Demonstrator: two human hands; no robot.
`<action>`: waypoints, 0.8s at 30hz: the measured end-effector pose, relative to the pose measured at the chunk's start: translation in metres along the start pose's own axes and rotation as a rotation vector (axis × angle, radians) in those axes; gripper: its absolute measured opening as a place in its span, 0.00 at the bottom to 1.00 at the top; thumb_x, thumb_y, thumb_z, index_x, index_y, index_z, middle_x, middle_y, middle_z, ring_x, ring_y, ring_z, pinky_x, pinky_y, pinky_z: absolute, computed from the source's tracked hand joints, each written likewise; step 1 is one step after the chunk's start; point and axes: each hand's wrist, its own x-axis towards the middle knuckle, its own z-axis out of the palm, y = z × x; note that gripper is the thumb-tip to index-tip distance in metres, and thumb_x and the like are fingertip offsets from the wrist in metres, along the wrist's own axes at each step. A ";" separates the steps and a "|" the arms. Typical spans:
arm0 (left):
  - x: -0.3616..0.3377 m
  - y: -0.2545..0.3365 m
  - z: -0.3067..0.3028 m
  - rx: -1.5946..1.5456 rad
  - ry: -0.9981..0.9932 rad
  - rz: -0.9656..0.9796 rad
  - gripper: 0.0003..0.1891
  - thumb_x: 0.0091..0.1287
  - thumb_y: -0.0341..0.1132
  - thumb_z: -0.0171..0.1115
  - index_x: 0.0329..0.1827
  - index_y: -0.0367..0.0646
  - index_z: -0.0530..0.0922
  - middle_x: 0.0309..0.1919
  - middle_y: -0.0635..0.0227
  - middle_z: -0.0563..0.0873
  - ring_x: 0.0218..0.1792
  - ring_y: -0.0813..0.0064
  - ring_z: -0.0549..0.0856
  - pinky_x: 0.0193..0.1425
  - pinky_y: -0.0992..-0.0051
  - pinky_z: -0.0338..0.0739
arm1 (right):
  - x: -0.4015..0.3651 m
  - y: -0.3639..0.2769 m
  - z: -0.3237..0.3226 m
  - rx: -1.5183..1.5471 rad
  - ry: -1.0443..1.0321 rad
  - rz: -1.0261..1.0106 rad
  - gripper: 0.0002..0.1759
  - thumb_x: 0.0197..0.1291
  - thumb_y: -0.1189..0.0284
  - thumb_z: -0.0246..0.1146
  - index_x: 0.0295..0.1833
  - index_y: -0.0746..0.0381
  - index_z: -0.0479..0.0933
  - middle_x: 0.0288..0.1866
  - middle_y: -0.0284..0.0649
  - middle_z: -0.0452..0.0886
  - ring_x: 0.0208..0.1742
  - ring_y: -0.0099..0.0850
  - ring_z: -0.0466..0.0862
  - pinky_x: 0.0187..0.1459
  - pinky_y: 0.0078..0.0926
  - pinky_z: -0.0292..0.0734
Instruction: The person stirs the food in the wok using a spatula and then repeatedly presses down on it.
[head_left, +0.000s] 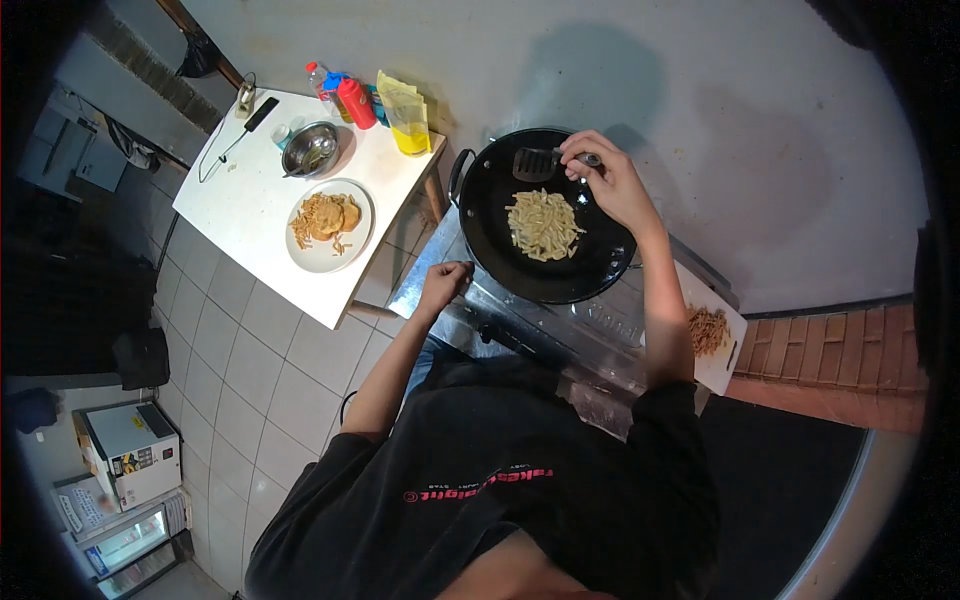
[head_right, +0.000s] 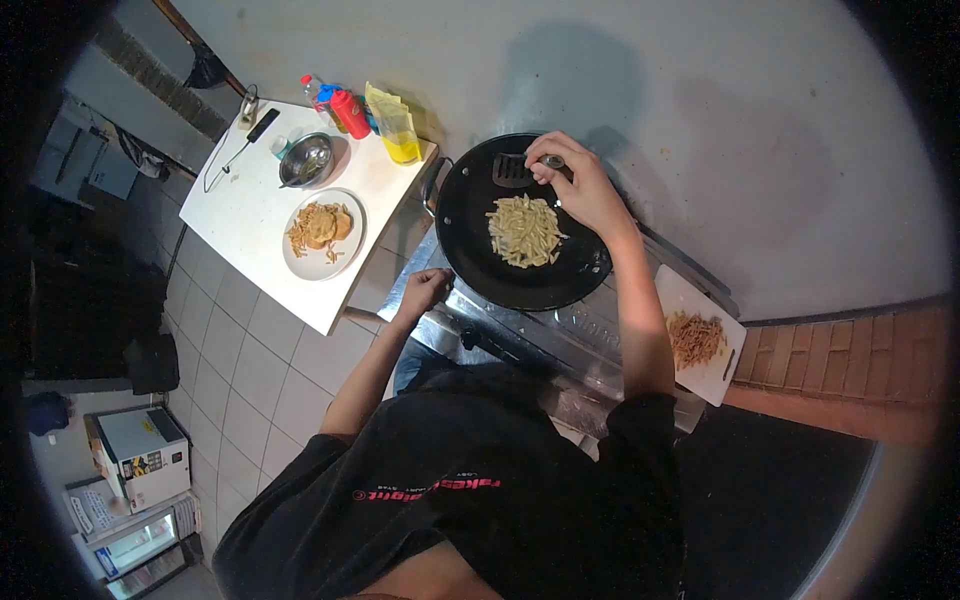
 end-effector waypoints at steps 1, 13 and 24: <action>0.001 -0.002 -0.001 0.011 0.002 -0.005 0.21 0.75 0.44 0.60 0.23 0.41 0.82 0.14 0.80 0.74 0.15 0.88 0.67 0.21 0.80 0.55 | 0.002 0.002 -0.001 -0.017 -0.029 -0.003 0.02 0.69 0.81 0.60 0.44 0.70 0.77 0.48 0.37 0.78 0.41 0.25 0.79 0.44 0.24 0.79; 0.003 -0.003 -0.002 0.006 -0.011 0.000 0.21 0.75 0.44 0.61 0.24 0.40 0.82 0.15 0.79 0.76 0.16 0.88 0.69 0.22 0.80 0.57 | -0.018 -0.031 -0.011 -0.046 0.008 0.079 0.04 0.71 0.78 0.60 0.45 0.69 0.75 0.45 0.37 0.76 0.37 0.24 0.81 0.39 0.23 0.80; 0.001 0.000 -0.001 -0.023 -0.017 -0.003 0.20 0.74 0.42 0.61 0.24 0.40 0.82 0.17 0.79 0.77 0.17 0.88 0.69 0.22 0.80 0.58 | -0.033 -0.057 -0.008 -0.759 0.176 0.023 0.17 0.70 0.63 0.65 0.47 0.67 0.73 0.43 0.47 0.77 0.42 0.53 0.82 0.40 0.46 0.78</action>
